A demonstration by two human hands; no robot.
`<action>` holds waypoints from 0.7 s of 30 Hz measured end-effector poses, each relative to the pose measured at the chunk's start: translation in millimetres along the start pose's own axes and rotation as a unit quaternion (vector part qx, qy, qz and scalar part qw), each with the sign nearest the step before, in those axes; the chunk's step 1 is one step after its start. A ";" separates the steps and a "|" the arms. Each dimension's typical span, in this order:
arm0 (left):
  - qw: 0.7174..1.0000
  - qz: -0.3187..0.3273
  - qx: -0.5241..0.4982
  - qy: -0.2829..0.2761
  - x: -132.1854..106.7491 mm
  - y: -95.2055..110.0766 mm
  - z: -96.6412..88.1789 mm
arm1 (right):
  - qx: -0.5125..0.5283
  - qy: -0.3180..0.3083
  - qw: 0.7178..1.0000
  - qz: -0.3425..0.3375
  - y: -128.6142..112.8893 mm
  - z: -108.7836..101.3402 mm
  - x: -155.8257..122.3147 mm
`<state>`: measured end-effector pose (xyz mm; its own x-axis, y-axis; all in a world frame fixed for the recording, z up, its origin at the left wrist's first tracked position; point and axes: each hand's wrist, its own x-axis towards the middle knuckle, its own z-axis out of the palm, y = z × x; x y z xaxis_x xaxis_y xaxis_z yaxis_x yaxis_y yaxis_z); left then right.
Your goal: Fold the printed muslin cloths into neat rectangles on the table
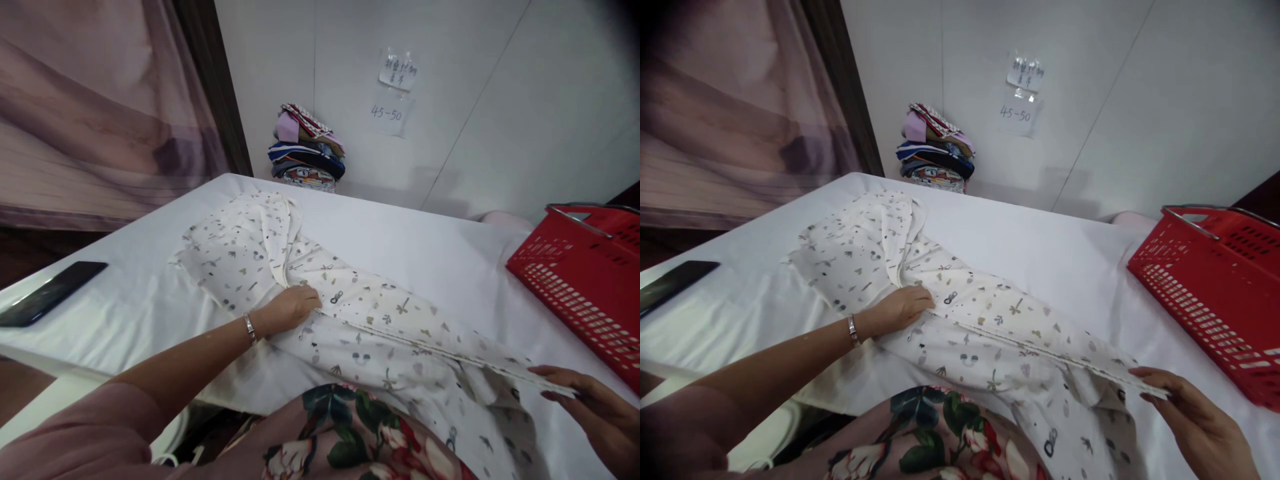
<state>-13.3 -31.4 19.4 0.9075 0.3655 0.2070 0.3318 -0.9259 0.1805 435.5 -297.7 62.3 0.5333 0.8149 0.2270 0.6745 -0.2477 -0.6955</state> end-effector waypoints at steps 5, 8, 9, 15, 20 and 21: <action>0.999 -0.024 0.034 0.008 1.0 -0.4 1.7 | 0.075 -0.029 0.995 0.051 -7.5 0.5 1.1; 0.998 -0.045 0.049 0.003 0.9 -5.3 4.1 | 0.096 -0.022 0.994 0.047 -18.7 2.5 2.3; 0.998 -0.048 0.049 0.003 0.9 -7.5 4.8 | 0.094 -0.019 0.995 0.039 -20.3 3.2 2.8; 0.991 -0.080 0.044 0.093 2.9 -19.4 -4.8 | 0.068 -0.011 0.998 -0.005 -10.1 3.1 3.3; 0.986 -0.072 0.074 0.130 -0.7 -23.2 -11.2 | 0.061 -0.008 0.996 -0.064 -7.4 4.8 2.6; 0.990 -0.066 0.071 0.103 -2.2 -22.4 -9.0 | 0.057 -0.035 0.995 -0.078 -7.9 6.2 2.5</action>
<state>-25.1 -10.5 23.6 0.7869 0.4819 0.3855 0.4897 -0.8677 0.0851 428.3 -290.4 64.1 0.3868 0.8744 0.2928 0.6820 -0.0575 -0.7291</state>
